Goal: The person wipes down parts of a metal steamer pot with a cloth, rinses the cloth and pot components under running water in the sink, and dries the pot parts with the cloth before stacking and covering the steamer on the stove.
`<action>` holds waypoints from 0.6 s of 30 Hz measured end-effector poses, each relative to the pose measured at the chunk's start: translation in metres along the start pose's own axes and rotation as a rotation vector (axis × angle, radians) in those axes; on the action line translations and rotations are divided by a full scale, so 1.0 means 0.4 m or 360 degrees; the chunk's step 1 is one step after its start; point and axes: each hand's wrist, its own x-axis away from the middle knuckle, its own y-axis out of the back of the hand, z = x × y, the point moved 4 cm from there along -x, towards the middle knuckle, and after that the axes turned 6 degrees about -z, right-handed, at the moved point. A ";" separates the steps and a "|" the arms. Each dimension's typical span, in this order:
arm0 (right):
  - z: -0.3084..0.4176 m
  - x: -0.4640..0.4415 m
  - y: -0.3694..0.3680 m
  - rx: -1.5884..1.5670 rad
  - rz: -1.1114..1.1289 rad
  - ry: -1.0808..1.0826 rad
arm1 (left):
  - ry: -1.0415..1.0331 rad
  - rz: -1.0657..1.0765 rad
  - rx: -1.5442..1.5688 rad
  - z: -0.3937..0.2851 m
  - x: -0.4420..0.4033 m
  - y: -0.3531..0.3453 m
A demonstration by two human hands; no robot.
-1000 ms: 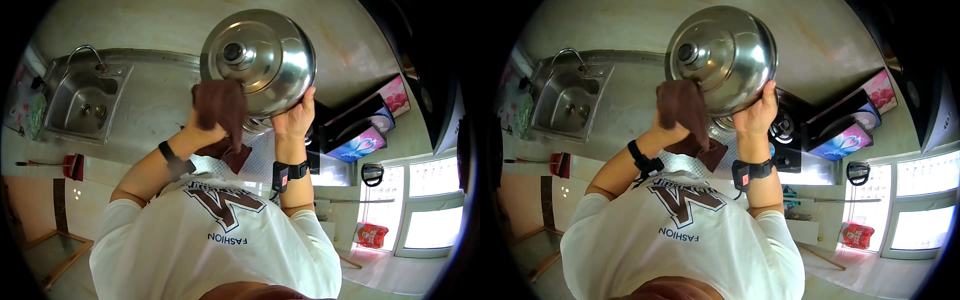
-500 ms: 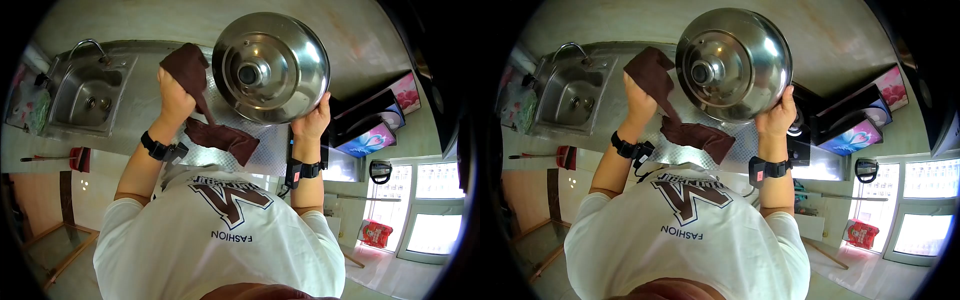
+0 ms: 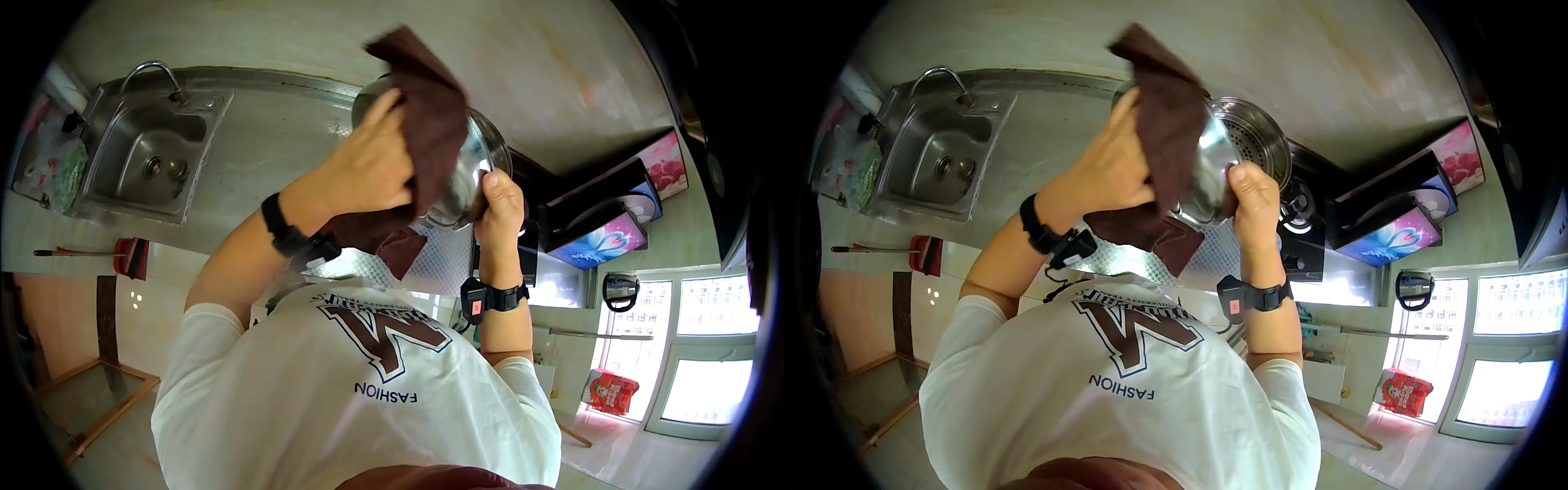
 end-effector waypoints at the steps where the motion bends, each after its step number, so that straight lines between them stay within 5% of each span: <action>1: 0.008 0.006 -0.011 0.0075 0.0047 0.0016 | -0.0109 -0.0024 0.0091 -0.004 -0.017 0.006; 5: 0.092 0.028 -0.020 0.0015 -0.0078 0.0202 | -0.0157 -0.0077 0.0149 0.069 -0.051 0.011; 6: 0.117 0.034 -0.013 -0.0059 -0.0046 0.0253 | -0.0191 -0.0408 0.0235 0.068 -0.072 0.051; 10: 0.215 0.056 -0.051 -0.0361 -0.0265 0.0502 | 0.0194 -0.0478 0.0397 0.171 -0.002 -0.011; 14: 0.177 0.029 -0.040 -0.0659 -0.0002 0.0619 | 0.1034 -0.0911 0.1176 0.169 0.097 -0.142; 16: 0.153 0.022 -0.048 -0.0759 0.0014 0.0611 | 0.1617 -0.1311 0.2284 0.092 0.104 -0.180; 18: 0.156 0.019 -0.095 -0.0840 -0.0184 0.0738 | 0.1800 -0.1236 0.2407 0.022 0.080 -0.199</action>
